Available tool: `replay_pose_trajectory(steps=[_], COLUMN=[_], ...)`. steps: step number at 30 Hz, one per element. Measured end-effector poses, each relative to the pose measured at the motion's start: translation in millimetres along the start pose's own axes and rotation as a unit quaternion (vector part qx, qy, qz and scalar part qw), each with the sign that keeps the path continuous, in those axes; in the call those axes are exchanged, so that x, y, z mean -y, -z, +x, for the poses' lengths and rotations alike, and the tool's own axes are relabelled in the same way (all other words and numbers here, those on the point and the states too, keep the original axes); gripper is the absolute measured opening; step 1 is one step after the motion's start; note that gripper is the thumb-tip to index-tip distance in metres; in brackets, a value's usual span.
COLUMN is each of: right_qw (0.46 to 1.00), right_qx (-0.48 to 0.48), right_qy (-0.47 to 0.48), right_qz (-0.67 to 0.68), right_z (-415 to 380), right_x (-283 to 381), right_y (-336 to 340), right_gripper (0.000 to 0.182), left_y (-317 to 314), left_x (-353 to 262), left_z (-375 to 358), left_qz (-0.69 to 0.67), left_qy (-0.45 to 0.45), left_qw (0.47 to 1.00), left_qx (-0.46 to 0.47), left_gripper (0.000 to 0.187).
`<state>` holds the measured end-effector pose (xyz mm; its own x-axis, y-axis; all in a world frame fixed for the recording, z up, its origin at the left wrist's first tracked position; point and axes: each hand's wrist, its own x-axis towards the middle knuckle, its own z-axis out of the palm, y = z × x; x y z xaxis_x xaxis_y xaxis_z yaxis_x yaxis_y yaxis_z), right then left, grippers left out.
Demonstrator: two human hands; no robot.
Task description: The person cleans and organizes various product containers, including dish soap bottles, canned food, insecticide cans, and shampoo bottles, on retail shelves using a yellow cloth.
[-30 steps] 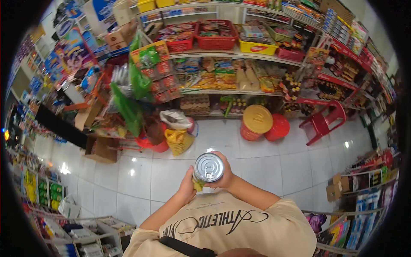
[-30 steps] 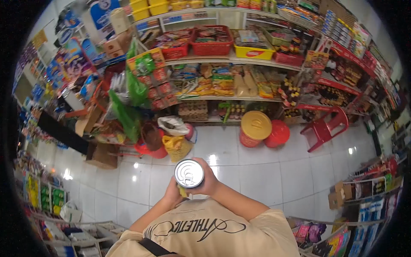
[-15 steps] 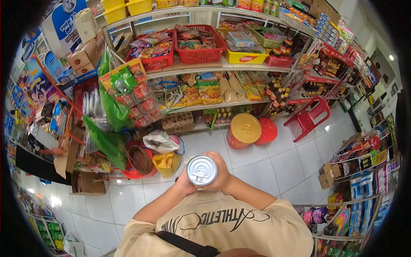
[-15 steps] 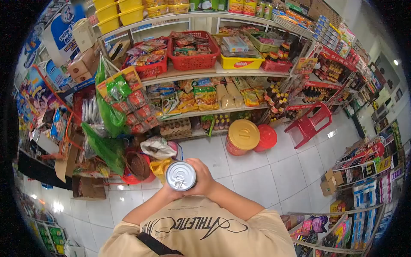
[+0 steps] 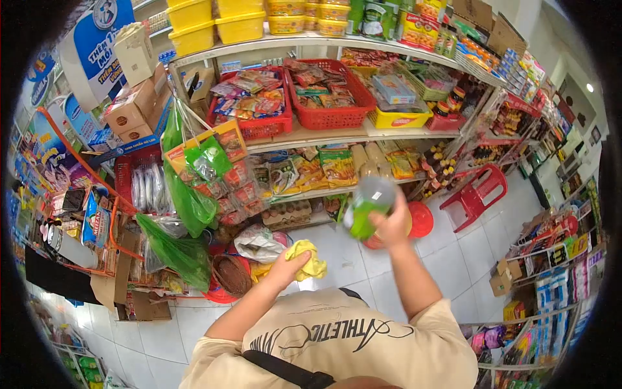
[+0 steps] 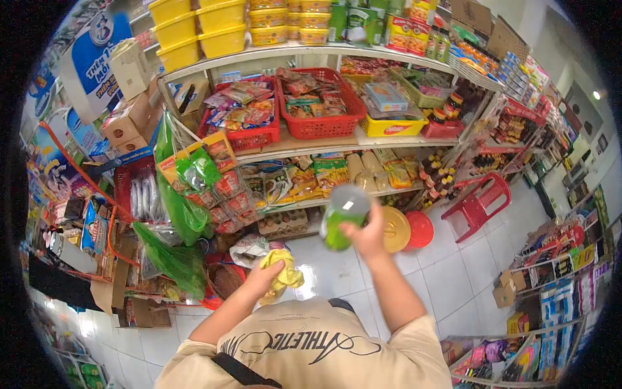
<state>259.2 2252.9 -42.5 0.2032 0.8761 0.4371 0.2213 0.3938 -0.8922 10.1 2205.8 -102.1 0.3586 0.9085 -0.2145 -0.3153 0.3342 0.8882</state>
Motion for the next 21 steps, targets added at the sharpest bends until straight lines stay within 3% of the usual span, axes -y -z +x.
replay_pose_trajectory(steps=[2,4,6,8,10,12,17,19,21], right_qw=[0.998,0.986,0.967,0.962,0.929,0.903,0.885,0.891,0.889], right_qx=[-0.057,-0.141,-0.205,-0.155,-0.189,-0.231,-0.241,-0.230,-0.230], right_qy=[0.004,0.080,0.143,0.192,0.314,0.362,0.341,0.285,0.299], right_qz=[0.041,-0.022,0.044,0.119,0.048,-0.033,-0.205,-0.270,-0.261], right_z=[59,120,190,265,331,388,499,502,520], right_x=[9,36,62,88,114,134,152,157,147], right_y=[14,23,27,38,41,44,35,24,15], right_gripper=[0.069,0.058,0.062,0.062,0.059,0.061,0.075,0.085,0.088], left_y=[8,21,42,49,40,37,29,25,15], left_x=[-16,-33,-26,-34,-49,-48,-33,-33,-36], left_z=[2,1,11,12,10,17,42,52,60], left_qz=[-0.033,-0.047,-0.104,-0.140,-0.166,-0.168,-0.152,-0.148,-0.169], left_qy=[0.006,0.057,0.009,-0.039,-0.087,-0.131,-0.209,-0.212,-0.220], left_qw=[0.997,0.986,0.977,0.966,0.953,0.937,0.910,0.902,0.893], left_qx=[-0.076,-0.150,-0.186,-0.213,-0.239,-0.277,-0.324,-0.347,-0.355], left_gripper=[0.026,0.026,0.026,0.025,0.026,0.028,0.033,0.033,0.032])
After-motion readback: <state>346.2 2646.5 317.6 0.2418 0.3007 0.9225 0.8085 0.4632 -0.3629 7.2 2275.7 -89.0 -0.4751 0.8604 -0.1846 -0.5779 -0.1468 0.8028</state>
